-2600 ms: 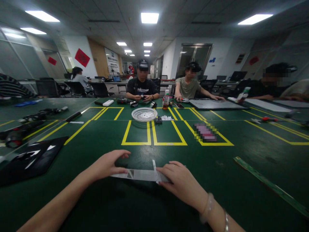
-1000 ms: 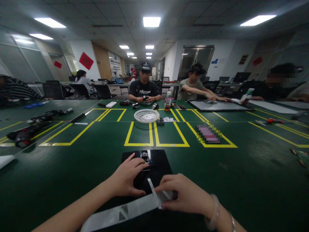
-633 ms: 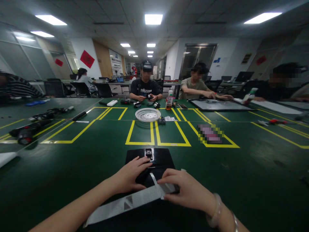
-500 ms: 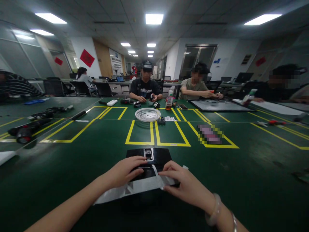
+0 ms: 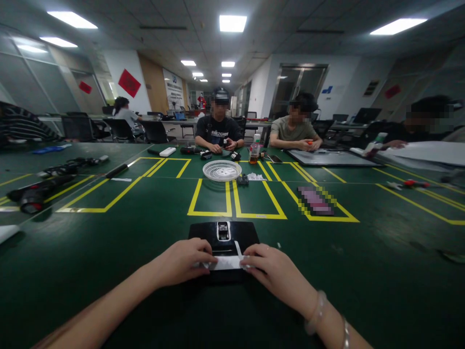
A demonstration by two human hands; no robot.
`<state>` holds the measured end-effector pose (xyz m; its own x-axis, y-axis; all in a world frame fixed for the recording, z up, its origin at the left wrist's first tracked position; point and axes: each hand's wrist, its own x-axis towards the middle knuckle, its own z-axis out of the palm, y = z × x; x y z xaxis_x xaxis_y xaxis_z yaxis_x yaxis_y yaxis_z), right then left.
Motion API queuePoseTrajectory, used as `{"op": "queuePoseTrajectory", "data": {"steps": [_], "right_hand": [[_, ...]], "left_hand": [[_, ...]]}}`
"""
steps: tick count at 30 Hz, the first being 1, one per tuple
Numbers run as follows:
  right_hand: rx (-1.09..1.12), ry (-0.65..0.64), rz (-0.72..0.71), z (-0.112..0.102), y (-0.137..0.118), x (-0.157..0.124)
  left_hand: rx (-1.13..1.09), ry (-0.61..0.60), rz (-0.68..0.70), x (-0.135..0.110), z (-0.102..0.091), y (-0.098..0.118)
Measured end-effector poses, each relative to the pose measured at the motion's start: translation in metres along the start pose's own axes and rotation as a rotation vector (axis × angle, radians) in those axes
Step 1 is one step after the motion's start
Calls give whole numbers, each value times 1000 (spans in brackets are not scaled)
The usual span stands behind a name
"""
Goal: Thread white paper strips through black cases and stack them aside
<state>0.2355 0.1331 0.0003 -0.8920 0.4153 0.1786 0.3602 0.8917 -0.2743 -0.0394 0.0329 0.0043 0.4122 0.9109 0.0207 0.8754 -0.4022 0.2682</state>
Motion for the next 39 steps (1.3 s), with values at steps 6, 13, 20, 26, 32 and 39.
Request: {"op": "queuePoseTrajectory", "data": {"steps": [6,13,20,26,32,39], "right_hand": [[-70,-44,-20,1,-2,2],[-162,-48,10,-3,-15,-1],[-239,-82,34,-2,-25,0],[-291,-106,64,4,-31,-3],[-331,-162,41,3,-33,-3],[-338,-117,-18,1,-34,-3]], "left_hand": [[57,19,34,0,2,1],[116,10,52,1,2,2],[184,18,73,0,0,5],[197,17,61,0,1,5],[230,11,77,1,0,6],[286,10,81,3,0,6]]}}
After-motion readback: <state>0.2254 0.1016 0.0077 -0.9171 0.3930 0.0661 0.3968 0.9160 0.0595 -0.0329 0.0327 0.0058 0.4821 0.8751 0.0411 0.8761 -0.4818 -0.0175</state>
